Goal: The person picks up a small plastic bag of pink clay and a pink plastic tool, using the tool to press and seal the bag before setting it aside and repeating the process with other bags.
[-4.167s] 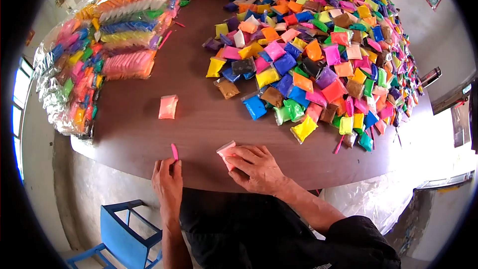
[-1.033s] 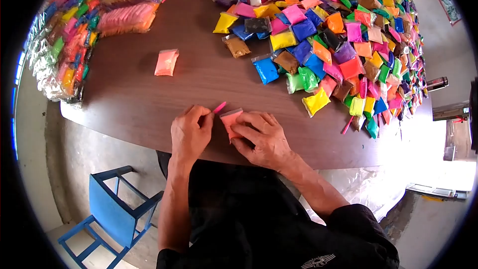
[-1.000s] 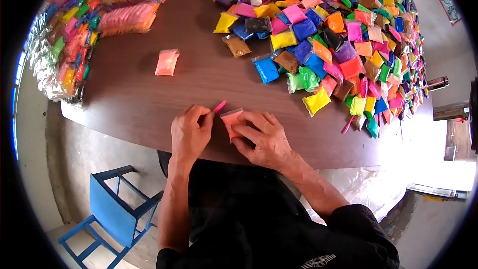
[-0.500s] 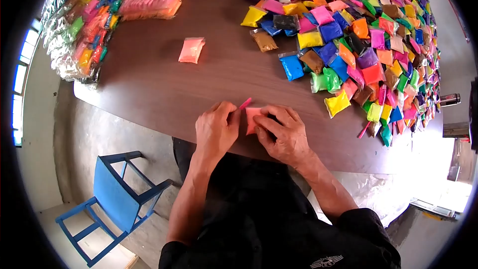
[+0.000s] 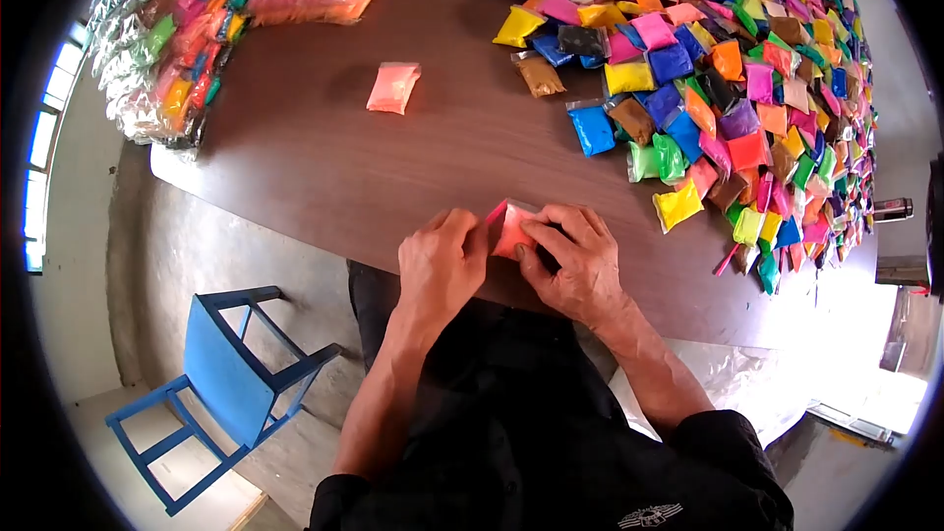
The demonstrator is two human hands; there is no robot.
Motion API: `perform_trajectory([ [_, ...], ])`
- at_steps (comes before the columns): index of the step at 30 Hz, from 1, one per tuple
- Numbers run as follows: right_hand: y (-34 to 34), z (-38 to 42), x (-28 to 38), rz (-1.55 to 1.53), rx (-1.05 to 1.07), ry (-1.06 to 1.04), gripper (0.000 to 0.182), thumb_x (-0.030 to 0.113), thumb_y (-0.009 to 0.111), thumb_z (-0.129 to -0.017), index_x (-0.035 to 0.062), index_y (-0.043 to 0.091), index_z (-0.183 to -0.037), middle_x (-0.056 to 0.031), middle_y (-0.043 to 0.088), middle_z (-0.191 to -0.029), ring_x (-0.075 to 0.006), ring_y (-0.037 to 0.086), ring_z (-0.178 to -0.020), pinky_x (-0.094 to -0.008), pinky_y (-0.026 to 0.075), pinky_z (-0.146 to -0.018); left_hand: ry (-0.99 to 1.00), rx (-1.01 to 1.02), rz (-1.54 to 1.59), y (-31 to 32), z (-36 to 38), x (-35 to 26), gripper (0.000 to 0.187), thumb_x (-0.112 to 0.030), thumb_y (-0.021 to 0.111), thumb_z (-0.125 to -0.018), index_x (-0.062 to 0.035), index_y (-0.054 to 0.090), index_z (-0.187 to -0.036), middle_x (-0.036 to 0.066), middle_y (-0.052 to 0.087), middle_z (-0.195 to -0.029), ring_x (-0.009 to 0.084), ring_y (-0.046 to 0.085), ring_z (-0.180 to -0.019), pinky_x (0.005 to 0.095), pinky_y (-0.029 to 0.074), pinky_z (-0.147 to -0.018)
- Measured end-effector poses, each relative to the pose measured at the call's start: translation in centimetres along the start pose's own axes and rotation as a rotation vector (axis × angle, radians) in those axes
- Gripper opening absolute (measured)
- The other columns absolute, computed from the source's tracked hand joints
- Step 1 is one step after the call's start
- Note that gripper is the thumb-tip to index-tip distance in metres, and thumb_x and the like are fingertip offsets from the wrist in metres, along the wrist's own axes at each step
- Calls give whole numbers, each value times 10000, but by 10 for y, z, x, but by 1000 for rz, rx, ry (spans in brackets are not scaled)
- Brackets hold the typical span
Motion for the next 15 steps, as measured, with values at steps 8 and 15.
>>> perform_trajectory([
  [8, 3, 4, -2, 9, -22, 24, 258, 125, 866, -792, 78, 758, -1021, -78, 673, -999, -317, 674, -856, -409, 583, -726, -33, 38, 201, -9, 25, -25, 81, -40, 770, -897, -5, 697, -886, 175, 686, -789, 323, 691, -673, 371, 534, -618],
  [15, 4, 4, -4, 28, -49, 7, 260, 126, 871, -784, 103, 748, -1012, -47, 661, -970, -282, 670, -834, -396, 582, -702, -63, -46, 139, -4, 19, -1, 86, -36, 732, -895, -48, 657, -855, 160, 695, -811, 410, 682, -708, 464, 531, -604],
])
Point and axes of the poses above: each hand's wrist, its own z-axis away from the middle knuckle, its own y-axis out of the palm, x = y × z, the point moved 5 cm from there along -z, towards the middle knuckle
